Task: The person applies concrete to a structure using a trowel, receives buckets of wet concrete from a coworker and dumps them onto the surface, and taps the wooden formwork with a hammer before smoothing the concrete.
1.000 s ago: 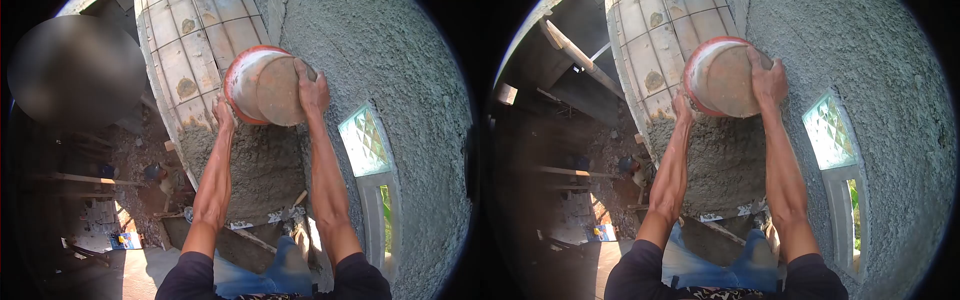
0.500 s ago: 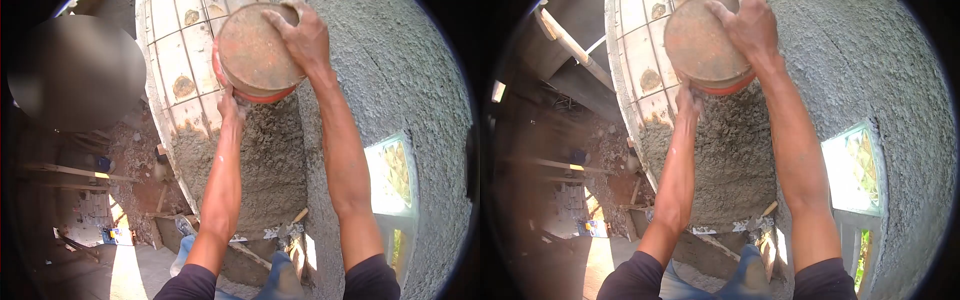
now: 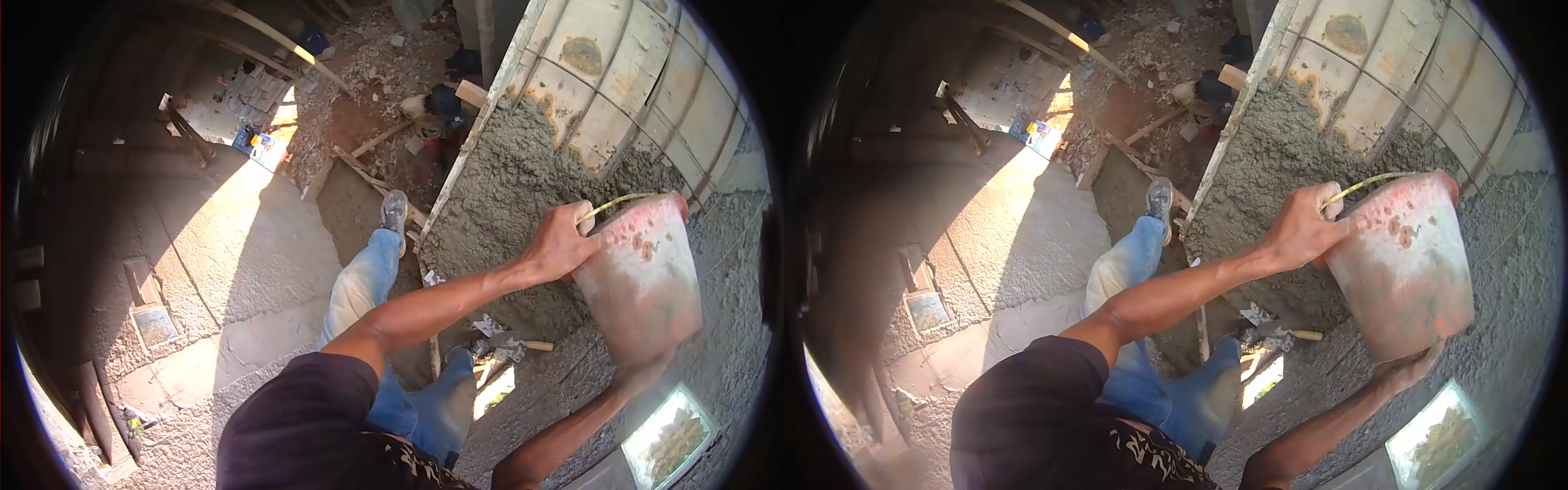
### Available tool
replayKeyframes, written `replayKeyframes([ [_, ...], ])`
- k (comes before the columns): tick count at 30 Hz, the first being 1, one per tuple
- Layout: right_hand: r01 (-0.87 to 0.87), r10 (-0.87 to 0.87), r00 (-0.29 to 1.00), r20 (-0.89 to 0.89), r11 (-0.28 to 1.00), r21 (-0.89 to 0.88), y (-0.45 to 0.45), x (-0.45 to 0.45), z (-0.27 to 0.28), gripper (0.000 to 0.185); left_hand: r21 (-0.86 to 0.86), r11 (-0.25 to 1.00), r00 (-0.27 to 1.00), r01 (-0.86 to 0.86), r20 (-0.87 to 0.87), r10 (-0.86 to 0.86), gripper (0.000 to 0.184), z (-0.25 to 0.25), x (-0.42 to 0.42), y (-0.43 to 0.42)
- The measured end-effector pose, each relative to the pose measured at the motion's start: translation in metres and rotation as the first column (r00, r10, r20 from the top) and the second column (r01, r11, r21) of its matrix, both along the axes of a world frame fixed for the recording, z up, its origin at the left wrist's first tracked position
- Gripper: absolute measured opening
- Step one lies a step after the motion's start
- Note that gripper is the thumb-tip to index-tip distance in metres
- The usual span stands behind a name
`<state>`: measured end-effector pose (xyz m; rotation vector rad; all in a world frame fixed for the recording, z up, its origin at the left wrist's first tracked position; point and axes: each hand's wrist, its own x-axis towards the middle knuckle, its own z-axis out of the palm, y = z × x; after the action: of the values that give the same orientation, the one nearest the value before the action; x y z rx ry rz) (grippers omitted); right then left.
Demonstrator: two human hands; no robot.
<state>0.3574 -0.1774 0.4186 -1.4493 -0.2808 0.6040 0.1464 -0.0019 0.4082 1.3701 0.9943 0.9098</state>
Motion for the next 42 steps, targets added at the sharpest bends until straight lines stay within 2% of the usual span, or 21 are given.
replayKeyframes([
  [2,-0.133,0.129,0.986,-0.104,0.991,-0.028,-0.026,-0.054,-0.053,0.065,0.054,0.997,0.989,0.060,-0.137,-0.052,0.038,0.025,-0.060,0.001],
  [6,-0.294,0.187,0.950,-0.251,0.811,-0.506,-0.058,-0.142,-0.120,0.065,0.197,0.975,0.818,0.105,-0.575,0.028,0.023,0.031,-0.190,0.032],
  [7,-0.361,0.235,0.931,-0.281,0.720,-0.593,-0.068,-0.151,-0.135,0.067,0.228,0.960,0.680,0.164,-0.731,0.058,0.007,0.033,-0.231,0.053],
  [9,-0.468,0.382,0.880,-0.281,0.601,-0.648,-0.072,-0.169,-0.148,0.066,0.388,0.901,0.409,0.191,-0.866,0.287,0.017,0.022,-0.328,0.108],
  [10,-0.460,0.462,0.866,-0.190,0.589,-0.665,-0.079,-0.171,-0.169,0.064,0.329,0.931,0.250,0.156,-0.925,0.285,0.029,0.033,-0.374,0.136],
  [11,-0.456,0.538,0.836,-0.109,0.570,-0.684,-0.087,-0.175,-0.182,0.063,0.501,0.771,0.005,0.393,-0.840,0.543,0.058,0.018,-0.441,0.168],
  [13,-0.405,0.623,0.782,-0.039,0.460,-0.790,-0.076,-0.177,-0.174,0.063,0.493,0.840,-0.482,0.228,-0.692,0.537,0.082,0.046,-0.465,0.192],
  [15,-0.396,0.650,0.760,-0.031,0.424,-0.814,-0.074,-0.174,-0.187,0.064,0.579,0.810,-0.264,0.094,-0.770,0.581,0.082,0.034,-0.490,0.209],
  [17,-0.374,0.621,0.782,-0.046,0.410,-0.832,-0.068,-0.181,-0.182,0.063,0.595,0.802,0.128,-0.053,-0.793,0.596,0.081,0.007,-0.468,0.200],
  [18,-0.373,0.606,0.792,-0.072,0.388,-0.843,-0.065,-0.186,-0.181,0.062,0.430,0.878,0.063,-0.210,-0.890,0.451,0.080,0.004,-0.421,0.182],
  [19,-0.360,0.599,0.798,-0.065,0.386,-0.849,-0.065,-0.190,-0.184,0.062,0.361,0.898,0.295,-0.251,-0.855,0.426,0.078,-0.030,-0.407,0.163],
  [20,-0.378,0.616,0.782,-0.092,0.352,-0.856,-0.067,-0.194,-0.192,0.060,0.416,0.884,0.361,-0.214,-0.807,0.467,0.075,-0.045,-0.365,0.132],
  [22,-0.438,0.633,0.755,-0.172,0.292,-0.850,-0.085,-0.198,-0.221,0.070,0.082,0.944,0.596,-0.319,-0.757,0.267,0.073,-0.105,-0.328,0.087],
  [25,-0.513,0.643,0.732,-0.226,0.303,-0.803,-0.089,-0.211,-0.212,0.067,-0.204,0.931,0.681,-0.304,-0.729,0.063,0.080,-0.193,-0.304,0.036],
  [27,-0.562,0.650,0.712,-0.268,0.299,-0.771,-0.083,-0.226,-0.194,0.062,-0.264,0.907,0.604,-0.327,-0.797,-0.014,0.079,-0.221,-0.296,0.016],
  [31,-0.551,0.610,0.714,-0.345,0.185,-0.814,-0.151,-0.226,-0.218,0.059,-0.402,0.854,0.610,-0.329,-0.782,-0.133,0.078,-0.241,-0.302,0.034],
  [35,-0.441,0.692,0.612,-0.382,-0.102,-0.892,-0.219,-0.216,-0.245,0.061,-0.315,0.863,0.635,-0.395,-0.773,0.009,0.073,-0.262,-0.301,0.060],
  [36,-0.470,0.635,0.670,-0.385,-0.039,-0.882,-0.251,-0.209,-0.267,0.061,-0.322,0.870,0.644,-0.372,-0.765,-0.008,0.071,-0.261,-0.300,0.064],
  [39,-0.573,0.546,0.646,-0.534,-0.116,-0.811,-0.248,-0.205,-0.261,0.057,-0.475,0.855,0.676,-0.211,-0.702,-0.223,0.075,-0.249,-0.286,0.069],
  [41,-0.595,0.558,0.625,-0.546,-0.113,-0.796,-0.239,-0.206,-0.265,0.053,-0.492,0.843,0.704,-0.216,-0.677,-0.215,0.076,-0.263,-0.285,0.069],
  [42,-0.635,0.434,0.686,-0.585,-0.036,-0.772,-0.218,-0.214,-0.255,0.051,-0.496,0.825,0.695,-0.269,-0.693,-0.190,0.075,-0.259,-0.286,0.071],
])
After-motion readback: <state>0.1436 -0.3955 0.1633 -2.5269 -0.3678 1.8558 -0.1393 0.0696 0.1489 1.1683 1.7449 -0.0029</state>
